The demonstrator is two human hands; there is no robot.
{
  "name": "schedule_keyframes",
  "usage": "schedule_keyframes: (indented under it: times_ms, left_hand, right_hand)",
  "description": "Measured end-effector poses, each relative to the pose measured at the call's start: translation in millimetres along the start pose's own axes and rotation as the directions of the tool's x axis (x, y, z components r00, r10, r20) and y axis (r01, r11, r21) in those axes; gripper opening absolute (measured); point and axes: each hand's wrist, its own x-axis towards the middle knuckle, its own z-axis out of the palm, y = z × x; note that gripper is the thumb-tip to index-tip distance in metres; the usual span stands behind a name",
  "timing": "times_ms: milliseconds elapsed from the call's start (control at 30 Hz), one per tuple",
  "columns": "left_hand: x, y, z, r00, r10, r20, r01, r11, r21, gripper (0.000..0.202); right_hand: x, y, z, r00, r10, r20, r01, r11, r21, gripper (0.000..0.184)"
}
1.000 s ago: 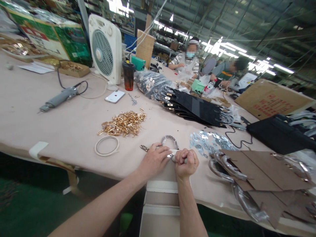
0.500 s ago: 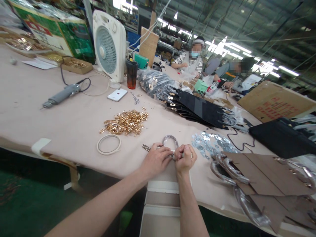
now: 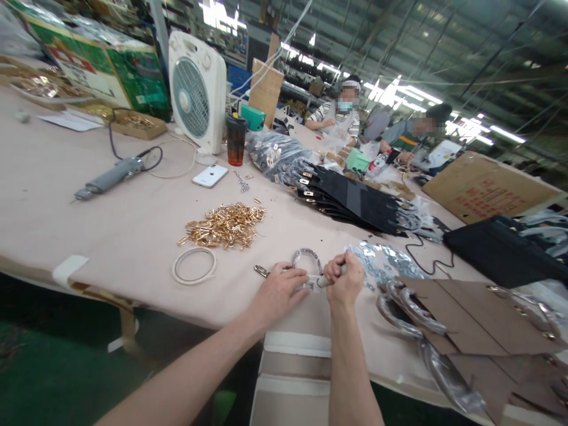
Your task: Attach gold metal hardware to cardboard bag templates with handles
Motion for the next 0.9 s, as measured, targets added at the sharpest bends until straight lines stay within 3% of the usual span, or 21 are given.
schedule_keyframes:
  times_ms: [167, 367, 633, 733, 900]
  left_hand:
    - [0.5, 2.4, -0.3, 1.0, -0.01, -0.009, 0.01, 1.0, 0.001, 0.025]
    - [0.7, 6.3, 0.2, 0.999, -0.025, -0.027, 0.027, 0.999, 0.047, 0.023]
    - [1.0, 4.3, -0.8, 1.0, -0.011, 0.017, 0.01, 1.0, 0.014, 0.021]
    - [0.2, 4.2, -0.9, 1.0, -0.02, 0.012, 0.02, 1.0, 0.014, 0.021]
    - [-1.1, 4.3, -1.5, 0.998, -0.048, 0.042, 0.046, 0.998, 0.043, 0.042]
  right_hand:
    - [12.0, 11.7, 12.6, 0.981, 0.184, 0.064, -0.179, 0.981, -0.075, 0.039]
    - [12.0, 18.1, 16.0, 0.972, 0.224, 0.067, -0.216, 0.97, -0.113, 0.038]
    - [-6.3, 20.4, 9.1, 0.977, 0.097, 0.188, -0.051, 0.971, -0.236, 0.041]
    - [-12.1, 12.6, 3.9, 0.981, 0.021, 0.194, 0.007, 0.989, -0.146, 0.04]
    - [-16.2, 3.5, -4.4, 0.973, -0.088, 0.211, 0.087, 0.996, 0.015, 0.037]
